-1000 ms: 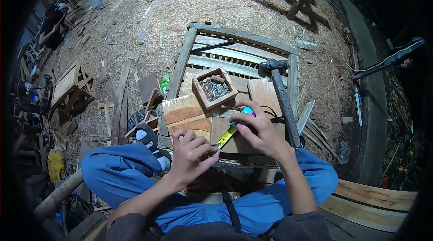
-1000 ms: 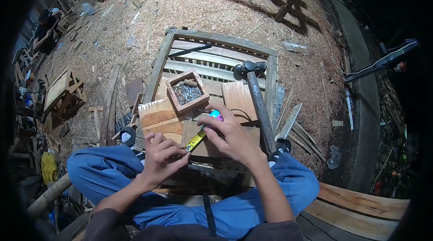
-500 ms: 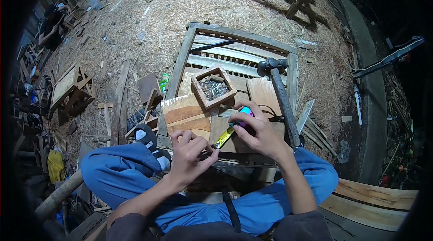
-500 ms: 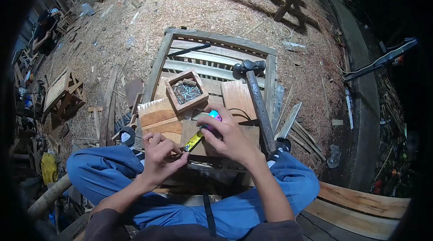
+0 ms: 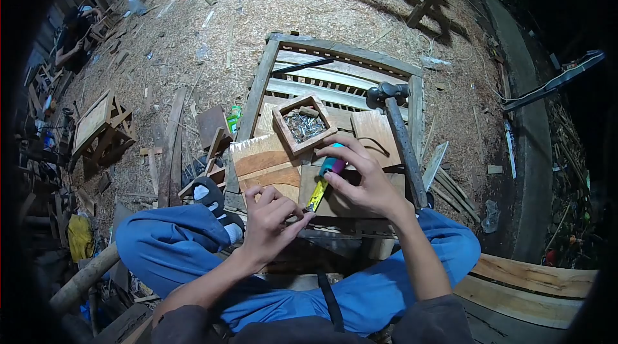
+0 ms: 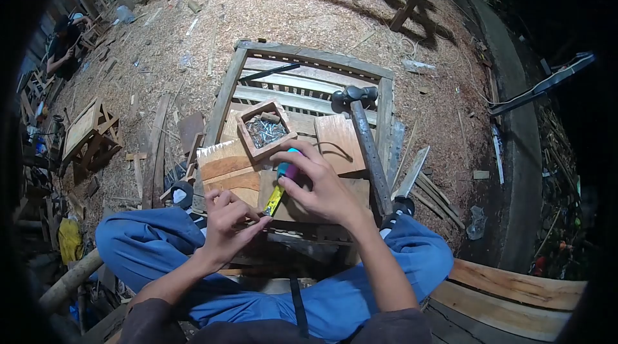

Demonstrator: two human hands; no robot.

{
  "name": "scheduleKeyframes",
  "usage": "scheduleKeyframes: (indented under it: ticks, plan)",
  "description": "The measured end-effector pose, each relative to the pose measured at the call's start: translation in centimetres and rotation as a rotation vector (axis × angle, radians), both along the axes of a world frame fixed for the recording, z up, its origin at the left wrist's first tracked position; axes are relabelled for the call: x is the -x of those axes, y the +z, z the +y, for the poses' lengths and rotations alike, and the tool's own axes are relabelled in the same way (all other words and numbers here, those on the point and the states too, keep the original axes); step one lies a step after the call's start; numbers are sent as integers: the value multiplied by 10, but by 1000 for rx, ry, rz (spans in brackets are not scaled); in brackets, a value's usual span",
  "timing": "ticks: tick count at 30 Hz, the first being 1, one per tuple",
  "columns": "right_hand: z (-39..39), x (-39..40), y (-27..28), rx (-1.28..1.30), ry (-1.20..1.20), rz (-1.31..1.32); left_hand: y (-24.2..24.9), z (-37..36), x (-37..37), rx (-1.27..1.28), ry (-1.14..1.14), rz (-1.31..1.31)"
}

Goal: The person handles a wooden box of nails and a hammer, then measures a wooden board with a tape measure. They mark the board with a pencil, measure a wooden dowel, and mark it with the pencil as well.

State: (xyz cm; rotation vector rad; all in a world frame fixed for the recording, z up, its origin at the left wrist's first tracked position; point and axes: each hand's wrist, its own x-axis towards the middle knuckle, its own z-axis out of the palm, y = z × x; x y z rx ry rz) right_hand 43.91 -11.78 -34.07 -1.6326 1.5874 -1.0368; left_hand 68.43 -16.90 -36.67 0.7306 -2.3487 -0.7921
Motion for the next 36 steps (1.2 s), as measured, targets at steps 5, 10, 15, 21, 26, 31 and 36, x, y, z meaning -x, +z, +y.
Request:
scheduleKeyframes:
  ticks: [5,10,15,21,26,31,36]
  plan:
    - [-14,-1,-5,60,48,-50,3,0,0,-32,42,-1]
    - [-23,4,-4,44,118,-42,5,0,1,6,33,11]
    - [-24,4,-1,26,143,-50,3,0,0,20,29,5]
    - [-23,3,-3,53,130,-42,5,0,1,6,30,-8]
    - [-22,2,-3,53,122,-39,2,-1,2,86,14,-6]
    - [-12,2,0,61,89,-15,5,-1,3,110,2,-48]
    - [8,4,4,18,-3,87,6,1,4,88,2,-57]
